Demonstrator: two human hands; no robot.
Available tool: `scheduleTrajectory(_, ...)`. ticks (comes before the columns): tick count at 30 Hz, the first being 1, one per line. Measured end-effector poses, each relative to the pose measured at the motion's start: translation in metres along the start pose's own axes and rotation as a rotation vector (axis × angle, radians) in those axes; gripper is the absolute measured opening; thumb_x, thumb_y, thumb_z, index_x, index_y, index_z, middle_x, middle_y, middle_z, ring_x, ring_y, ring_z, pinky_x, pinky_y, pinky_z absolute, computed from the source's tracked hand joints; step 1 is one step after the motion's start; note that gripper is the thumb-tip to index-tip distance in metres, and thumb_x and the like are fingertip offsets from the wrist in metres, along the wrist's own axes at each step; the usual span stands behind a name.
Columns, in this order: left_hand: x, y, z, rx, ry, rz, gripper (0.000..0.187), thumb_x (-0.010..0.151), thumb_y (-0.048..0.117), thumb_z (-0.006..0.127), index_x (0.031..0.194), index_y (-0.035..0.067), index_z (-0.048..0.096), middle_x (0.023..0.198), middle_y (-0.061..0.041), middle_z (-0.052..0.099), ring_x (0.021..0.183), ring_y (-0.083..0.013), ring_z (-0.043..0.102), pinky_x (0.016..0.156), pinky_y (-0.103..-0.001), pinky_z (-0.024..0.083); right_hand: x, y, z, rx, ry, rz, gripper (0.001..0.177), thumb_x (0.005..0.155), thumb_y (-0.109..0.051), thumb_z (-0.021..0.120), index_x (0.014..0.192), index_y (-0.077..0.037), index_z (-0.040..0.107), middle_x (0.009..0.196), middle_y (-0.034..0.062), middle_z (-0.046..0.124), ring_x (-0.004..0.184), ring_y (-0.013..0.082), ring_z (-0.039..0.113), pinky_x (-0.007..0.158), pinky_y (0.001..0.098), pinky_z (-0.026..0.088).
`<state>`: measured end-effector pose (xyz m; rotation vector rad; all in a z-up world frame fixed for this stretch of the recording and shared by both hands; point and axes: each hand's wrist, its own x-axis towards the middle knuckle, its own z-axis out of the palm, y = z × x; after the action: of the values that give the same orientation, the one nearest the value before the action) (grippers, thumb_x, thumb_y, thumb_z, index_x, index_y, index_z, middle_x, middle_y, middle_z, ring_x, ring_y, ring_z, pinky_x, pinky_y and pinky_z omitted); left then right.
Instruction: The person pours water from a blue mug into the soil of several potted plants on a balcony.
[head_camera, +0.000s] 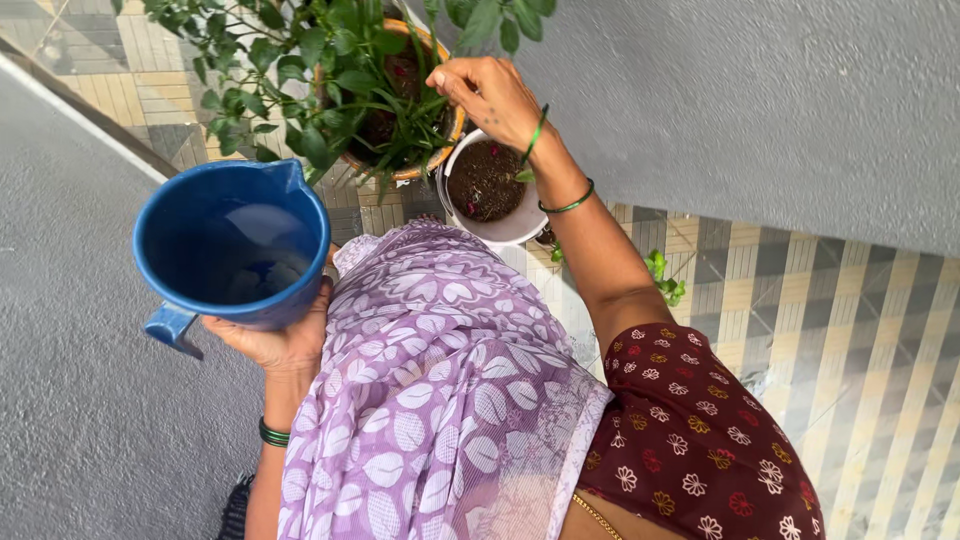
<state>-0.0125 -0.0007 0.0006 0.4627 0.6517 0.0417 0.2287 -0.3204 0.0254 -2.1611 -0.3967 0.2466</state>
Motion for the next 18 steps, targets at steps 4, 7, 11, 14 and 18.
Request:
scheduleTrajectory(4,0.001,-0.006,0.007,0.06,0.011,0.007,0.1,0.076,0.086,0.054,0.152,0.022,0.042,0.152,-0.01,0.05,0.132,-0.038,0.054,0.088,-0.058,0.052,-0.032,0.012,-0.02,-0.04,0.039,-0.043,0.028,0.105,-0.027,0.062,0.115,-0.003,0.074,0.082,0.0078,0.07,0.072,0.0169,0.068,0.069,0.0339,0.054)
scheduleTrajectory(7,0.001,-0.014,0.01,0.056,-0.056,-0.005,0.099,0.077,0.085,0.054,0.153,0.022,0.043,0.154,-0.009,0.05,0.137,-0.0376,0.052,0.097,-0.061,0.052,-0.059,0.038,-0.028,-0.017,0.103,-0.015,0.026,0.104,-0.024,0.064,0.115,-0.002,0.073,0.089,0.0072,0.074,0.077,0.0143,0.069,0.071,0.0332,0.056)
scheduleTrajectory(11,0.007,-0.027,0.009,0.062,-0.107,0.033,0.075,0.092,0.071,0.054,0.146,0.019,0.045,0.15,-0.003,0.045,0.138,-0.0271,0.045,0.118,-0.053,0.042,-0.09,0.073,-0.03,0.001,0.117,0.261,0.024,0.104,-0.025,0.063,0.115,-0.007,0.075,0.079,0.0093,0.071,0.069,0.0123,0.063,0.064,0.03,0.051)
scheduleTrajectory(14,0.004,-0.037,0.022,0.095,-0.132,0.054,0.071,0.094,0.068,0.055,0.146,0.02,0.049,0.152,-0.002,0.048,0.144,-0.0239,0.045,0.129,-0.05,0.038,-0.096,0.089,-0.006,0.415,0.143,0.3,0.024,0.107,-0.029,0.057,0.112,-0.011,0.073,0.095,0.0021,0.075,0.076,0.0055,0.068,0.063,0.0212,0.054)
scheduleTrajectory(18,-0.008,-0.042,0.048,0.132,-0.208,-0.013,0.076,0.087,0.069,0.054,0.144,0.018,0.053,0.149,-0.003,0.056,0.142,-0.0254,0.05,0.123,-0.051,0.039,-0.098,0.075,0.041,0.85,0.043,0.34,0.039,0.106,-0.041,0.051,0.102,-0.006,0.07,0.082,0.003,0.071,0.066,0.0077,0.065,0.056,0.0205,0.053)
